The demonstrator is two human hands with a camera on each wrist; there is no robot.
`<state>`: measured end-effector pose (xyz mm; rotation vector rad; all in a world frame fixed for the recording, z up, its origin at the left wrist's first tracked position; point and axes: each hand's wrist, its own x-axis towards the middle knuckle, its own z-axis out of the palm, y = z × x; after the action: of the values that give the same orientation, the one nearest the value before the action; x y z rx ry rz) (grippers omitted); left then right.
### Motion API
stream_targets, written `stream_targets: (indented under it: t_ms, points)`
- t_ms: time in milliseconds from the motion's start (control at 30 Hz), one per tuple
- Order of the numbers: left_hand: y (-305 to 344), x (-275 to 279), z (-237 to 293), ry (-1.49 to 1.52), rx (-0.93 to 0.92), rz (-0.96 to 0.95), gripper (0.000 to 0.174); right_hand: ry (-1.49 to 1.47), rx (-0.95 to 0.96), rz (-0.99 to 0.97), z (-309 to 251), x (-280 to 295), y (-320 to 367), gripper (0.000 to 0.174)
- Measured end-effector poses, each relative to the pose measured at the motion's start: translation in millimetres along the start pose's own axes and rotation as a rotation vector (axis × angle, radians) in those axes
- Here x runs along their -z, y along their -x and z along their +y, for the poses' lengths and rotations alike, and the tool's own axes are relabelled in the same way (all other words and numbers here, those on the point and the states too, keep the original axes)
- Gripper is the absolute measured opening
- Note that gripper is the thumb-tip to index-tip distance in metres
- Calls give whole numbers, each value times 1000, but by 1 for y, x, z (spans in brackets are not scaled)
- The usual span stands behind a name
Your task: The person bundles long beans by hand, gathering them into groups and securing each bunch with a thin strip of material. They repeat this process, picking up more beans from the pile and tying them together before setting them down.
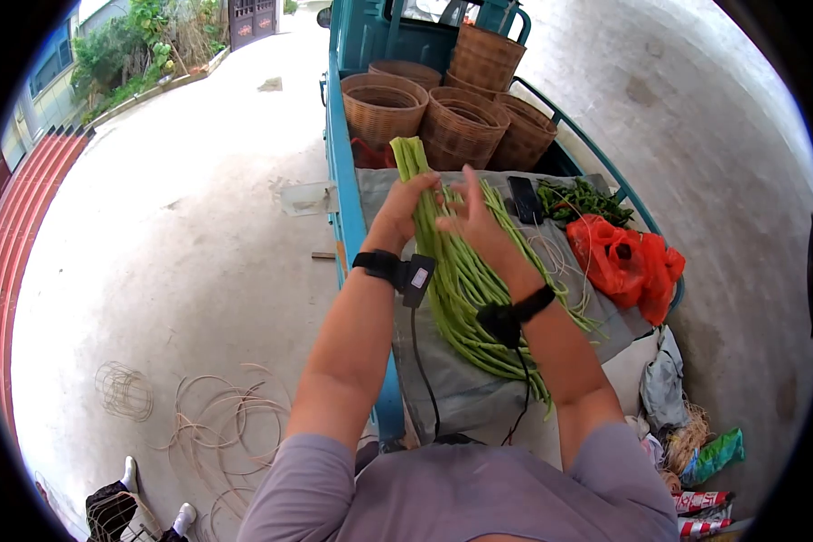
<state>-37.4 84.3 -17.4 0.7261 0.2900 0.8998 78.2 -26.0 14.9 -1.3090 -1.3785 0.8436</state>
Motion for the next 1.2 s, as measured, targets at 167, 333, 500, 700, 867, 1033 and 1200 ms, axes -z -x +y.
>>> stream_targets:
  t_ms: [167,333,500,700,867,1033,1200]
  points:
    - [-3,-5,-6,70,-2,-19,16,151,68,-19,38,-19,19,109]
    - [-1,-10,-8,184,-31,-37,17,27,86,116,47,-32,30,107]
    - [-16,2,-11,189,-85,-66,15,466,82,358,61,-50,53,100]
    - [-8,10,-1,186,-43,-20,13,320,-110,66,82,-20,98,94]
    - [-14,31,-9,140,57,307,13,419,-194,-233,43,22,126,75]
    - [-21,55,-19,28,185,504,13,792,91,-416,59,106,155,53]
    - [-15,47,-19,-84,234,534,11,687,-357,194,76,243,137,30]
